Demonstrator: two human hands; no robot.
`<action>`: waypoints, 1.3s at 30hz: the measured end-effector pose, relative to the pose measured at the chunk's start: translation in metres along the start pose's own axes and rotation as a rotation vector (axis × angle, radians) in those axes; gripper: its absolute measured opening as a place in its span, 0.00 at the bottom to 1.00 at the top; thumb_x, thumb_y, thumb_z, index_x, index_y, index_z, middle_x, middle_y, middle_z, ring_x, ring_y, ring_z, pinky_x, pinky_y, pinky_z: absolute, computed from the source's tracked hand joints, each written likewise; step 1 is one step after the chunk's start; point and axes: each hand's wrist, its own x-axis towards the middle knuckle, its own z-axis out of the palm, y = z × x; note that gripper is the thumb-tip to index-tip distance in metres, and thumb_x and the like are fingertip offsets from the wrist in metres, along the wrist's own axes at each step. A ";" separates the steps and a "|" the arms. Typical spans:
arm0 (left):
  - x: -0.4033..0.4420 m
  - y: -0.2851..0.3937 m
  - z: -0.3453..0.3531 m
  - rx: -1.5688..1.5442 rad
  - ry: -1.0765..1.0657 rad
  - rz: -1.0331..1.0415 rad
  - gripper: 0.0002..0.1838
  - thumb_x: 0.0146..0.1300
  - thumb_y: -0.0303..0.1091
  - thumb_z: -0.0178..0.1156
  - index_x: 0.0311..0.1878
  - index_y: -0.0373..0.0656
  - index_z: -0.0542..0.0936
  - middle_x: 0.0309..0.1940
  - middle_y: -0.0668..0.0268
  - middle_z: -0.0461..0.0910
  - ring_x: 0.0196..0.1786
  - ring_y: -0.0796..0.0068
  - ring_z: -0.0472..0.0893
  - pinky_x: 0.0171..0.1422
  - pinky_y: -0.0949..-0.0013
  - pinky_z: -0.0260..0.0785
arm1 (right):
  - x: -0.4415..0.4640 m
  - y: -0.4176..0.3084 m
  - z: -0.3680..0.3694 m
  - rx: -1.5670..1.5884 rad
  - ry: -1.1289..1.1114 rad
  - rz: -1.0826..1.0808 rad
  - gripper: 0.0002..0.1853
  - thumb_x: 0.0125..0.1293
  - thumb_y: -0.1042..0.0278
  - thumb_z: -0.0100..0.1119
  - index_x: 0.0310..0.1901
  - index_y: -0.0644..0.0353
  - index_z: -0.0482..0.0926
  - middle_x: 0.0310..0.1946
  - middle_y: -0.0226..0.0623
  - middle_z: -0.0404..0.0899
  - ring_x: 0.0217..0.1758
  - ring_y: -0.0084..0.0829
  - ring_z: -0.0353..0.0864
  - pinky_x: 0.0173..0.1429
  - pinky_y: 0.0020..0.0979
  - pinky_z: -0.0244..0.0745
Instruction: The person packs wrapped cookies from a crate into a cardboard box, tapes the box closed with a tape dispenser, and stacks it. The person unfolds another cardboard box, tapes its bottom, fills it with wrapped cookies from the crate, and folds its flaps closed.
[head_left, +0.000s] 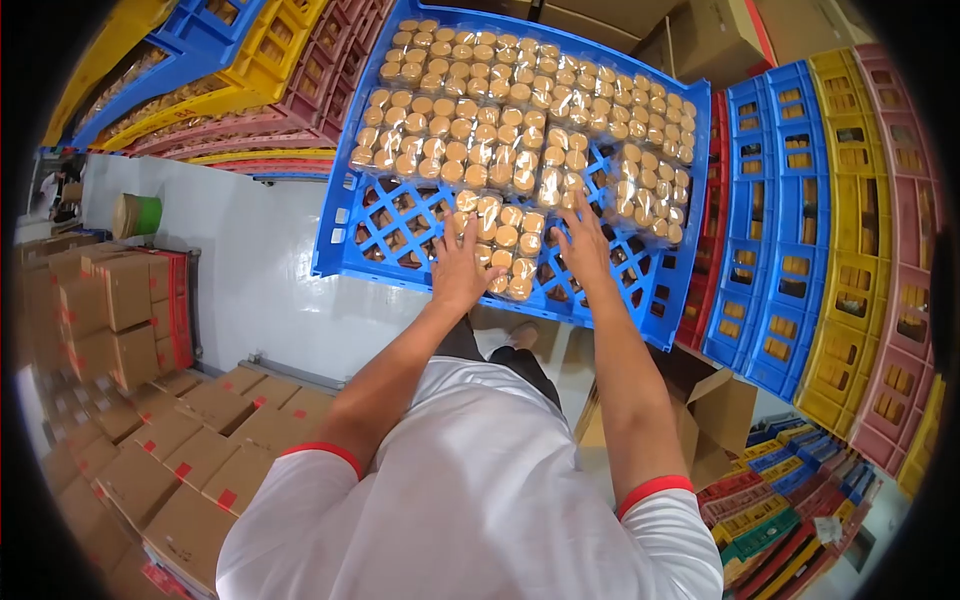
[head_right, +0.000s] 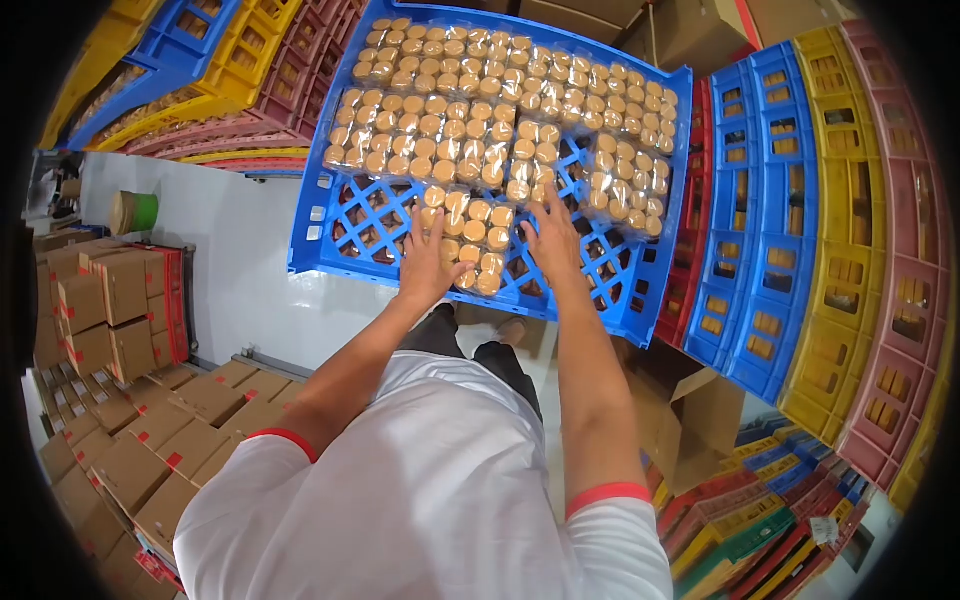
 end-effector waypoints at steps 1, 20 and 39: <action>0.000 -0.001 0.000 -0.008 0.000 0.008 0.60 0.54 0.52 0.81 0.85 0.54 0.55 0.86 0.51 0.41 0.79 0.35 0.60 0.69 0.32 0.70 | -0.002 0.000 -0.001 -0.018 0.007 -0.002 0.17 0.69 0.63 0.70 0.56 0.54 0.82 0.79 0.50 0.63 0.74 0.55 0.72 0.70 0.49 0.76; -0.004 0.016 0.011 -0.005 -0.089 0.071 0.69 0.51 0.50 0.83 0.86 0.46 0.45 0.80 0.34 0.52 0.79 0.29 0.59 0.82 0.45 0.59 | -0.129 0.017 -0.042 0.282 -0.177 0.414 0.20 0.70 0.52 0.66 0.51 0.61 0.79 0.70 0.65 0.73 0.66 0.61 0.79 0.71 0.51 0.73; 0.034 -0.031 0.018 -0.558 -0.242 0.052 0.53 0.60 0.38 0.78 0.82 0.39 0.55 0.69 0.47 0.77 0.70 0.51 0.78 0.75 0.55 0.69 | -0.064 0.003 -0.013 0.393 -0.212 0.805 0.53 0.66 0.26 0.60 0.78 0.63 0.62 0.70 0.61 0.74 0.74 0.57 0.73 0.78 0.48 0.66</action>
